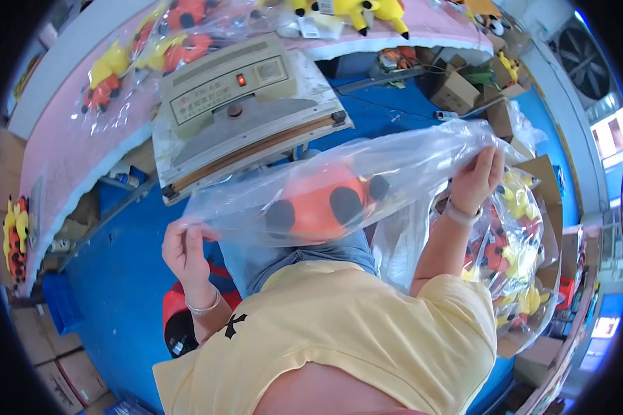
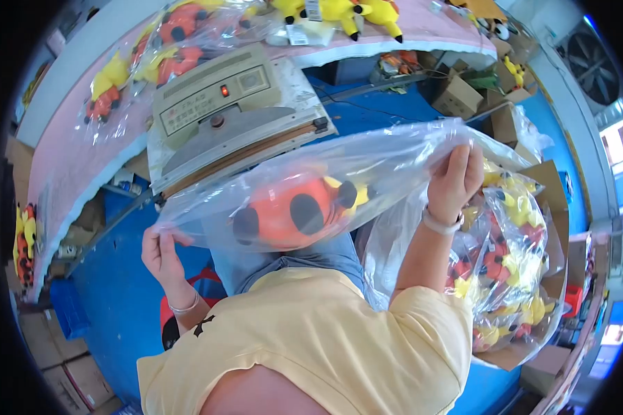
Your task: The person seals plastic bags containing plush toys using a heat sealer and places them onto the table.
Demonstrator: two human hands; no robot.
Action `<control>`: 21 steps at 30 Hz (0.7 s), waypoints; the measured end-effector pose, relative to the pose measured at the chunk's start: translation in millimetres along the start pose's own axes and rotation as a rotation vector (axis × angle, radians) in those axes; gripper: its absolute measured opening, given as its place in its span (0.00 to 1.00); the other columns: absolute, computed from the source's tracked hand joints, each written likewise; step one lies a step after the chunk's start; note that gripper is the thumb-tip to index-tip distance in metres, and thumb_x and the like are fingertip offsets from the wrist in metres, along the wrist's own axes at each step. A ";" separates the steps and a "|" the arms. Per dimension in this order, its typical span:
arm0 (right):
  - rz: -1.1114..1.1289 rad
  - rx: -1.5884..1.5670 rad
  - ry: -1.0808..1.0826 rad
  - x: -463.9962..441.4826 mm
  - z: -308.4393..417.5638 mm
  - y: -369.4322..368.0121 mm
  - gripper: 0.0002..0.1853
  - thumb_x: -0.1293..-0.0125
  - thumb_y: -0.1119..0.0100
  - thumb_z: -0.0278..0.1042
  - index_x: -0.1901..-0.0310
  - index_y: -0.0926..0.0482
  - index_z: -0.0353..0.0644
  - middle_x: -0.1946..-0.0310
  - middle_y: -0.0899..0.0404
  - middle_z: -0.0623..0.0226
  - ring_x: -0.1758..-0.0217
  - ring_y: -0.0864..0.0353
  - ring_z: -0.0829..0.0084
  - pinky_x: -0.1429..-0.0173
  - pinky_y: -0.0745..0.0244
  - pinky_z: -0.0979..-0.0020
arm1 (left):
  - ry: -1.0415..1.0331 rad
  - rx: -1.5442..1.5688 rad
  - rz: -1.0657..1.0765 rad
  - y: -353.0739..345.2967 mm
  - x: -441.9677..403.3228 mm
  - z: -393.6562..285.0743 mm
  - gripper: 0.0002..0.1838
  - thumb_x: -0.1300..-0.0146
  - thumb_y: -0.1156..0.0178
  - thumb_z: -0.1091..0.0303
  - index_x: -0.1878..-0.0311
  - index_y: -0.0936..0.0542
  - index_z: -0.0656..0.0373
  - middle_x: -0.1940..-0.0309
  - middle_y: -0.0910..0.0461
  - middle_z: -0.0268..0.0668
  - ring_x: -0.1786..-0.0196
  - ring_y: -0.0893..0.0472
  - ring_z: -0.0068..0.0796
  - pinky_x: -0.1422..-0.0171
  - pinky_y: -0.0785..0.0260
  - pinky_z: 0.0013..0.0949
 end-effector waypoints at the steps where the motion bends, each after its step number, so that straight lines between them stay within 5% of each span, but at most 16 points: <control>1: -0.024 0.013 0.008 -9.4 -1.4 5.6 0.08 0.31 0.56 0.31 0.65 0.27 0.38 0.83 0.35 0.77 0.81 0.43 0.88 0.78 0.46 0.86 | 0.036 0.006 0.051 -2.8 -0.8 0.4 0.08 0.34 0.53 0.70 0.63 0.26 0.62 0.82 0.26 0.33 0.81 0.28 0.20 0.74 0.35 0.19; 4: -0.170 0.324 -0.065 -50.7 0.3 43.3 0.10 0.32 0.53 0.34 0.69 0.26 0.40 0.83 0.33 0.74 0.82 0.40 0.85 0.77 0.43 0.83 | 0.107 0.023 0.198 -4.7 -1.8 2.8 0.08 0.34 0.53 0.70 0.62 0.25 0.62 0.82 0.26 0.33 0.81 0.27 0.21 0.74 0.34 0.20; 8: -0.379 0.775 0.251 -104.7 49.5 124.5 0.13 0.33 0.52 0.34 0.75 0.27 0.41 0.84 0.31 0.73 0.80 0.35 0.81 0.73 0.37 0.81 | 0.209 0.036 0.148 8.5 -2.9 15.4 0.08 0.34 0.52 0.71 0.61 0.24 0.62 0.83 0.26 0.33 0.81 0.27 0.22 0.73 0.33 0.21; 10: -0.551 0.552 0.435 -120.3 78.5 166.4 0.13 0.34 0.53 0.33 0.76 0.27 0.41 0.83 0.28 0.71 0.81 0.33 0.79 0.72 0.33 0.80 | 0.228 0.041 0.158 6.9 -2.8 19.1 0.08 0.34 0.52 0.71 0.62 0.24 0.62 0.83 0.26 0.33 0.81 0.27 0.22 0.73 0.33 0.21; 14: -0.776 0.931 0.424 -97.5 94.6 198.3 0.19 0.34 0.57 0.41 0.73 0.24 0.35 0.79 0.23 0.65 0.74 0.26 0.73 0.64 0.29 0.73 | 0.270 0.060 0.146 1.0 -3.8 25.7 0.08 0.34 0.52 0.71 0.62 0.24 0.62 0.83 0.26 0.33 0.81 0.27 0.22 0.73 0.33 0.21; 18: -0.596 1.537 0.140 -14.2 -14.5 290.8 0.19 0.34 0.59 0.45 0.63 0.23 0.39 0.67 0.22 0.54 0.65 0.24 0.52 0.59 0.30 0.60 | 0.264 0.082 0.183 -6.6 -4.8 27.9 0.08 0.34 0.52 0.71 0.62 0.24 0.62 0.83 0.27 0.32 0.81 0.27 0.22 0.74 0.33 0.20; 19: -0.587 1.625 -0.154 25.0 -70.0 363.0 0.19 0.34 0.59 0.46 0.61 0.23 0.39 0.68 0.22 0.53 0.65 0.24 0.52 0.59 0.30 0.59 | 0.264 0.074 0.163 -5.3 -5.5 28.1 0.08 0.34 0.52 0.71 0.62 0.24 0.62 0.83 0.27 0.32 0.81 0.27 0.22 0.74 0.33 0.20; 21: -0.433 1.812 -0.578 106.3 -124.3 379.6 0.16 0.36 0.58 0.42 0.61 0.24 0.39 0.67 0.23 0.54 0.65 0.24 0.52 0.58 0.30 0.60 | 0.285 0.069 0.190 -1.0 -6.1 27.3 0.08 0.35 0.52 0.71 0.62 0.24 0.62 0.83 0.27 0.32 0.81 0.27 0.21 0.74 0.33 0.20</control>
Point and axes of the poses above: each hand's wrist, its own x-axis away from the middle knuckle, its own y-axis out of the back of the hand, z = x × y, the point moved 1 cm from there along -x, towards the middle knuckle
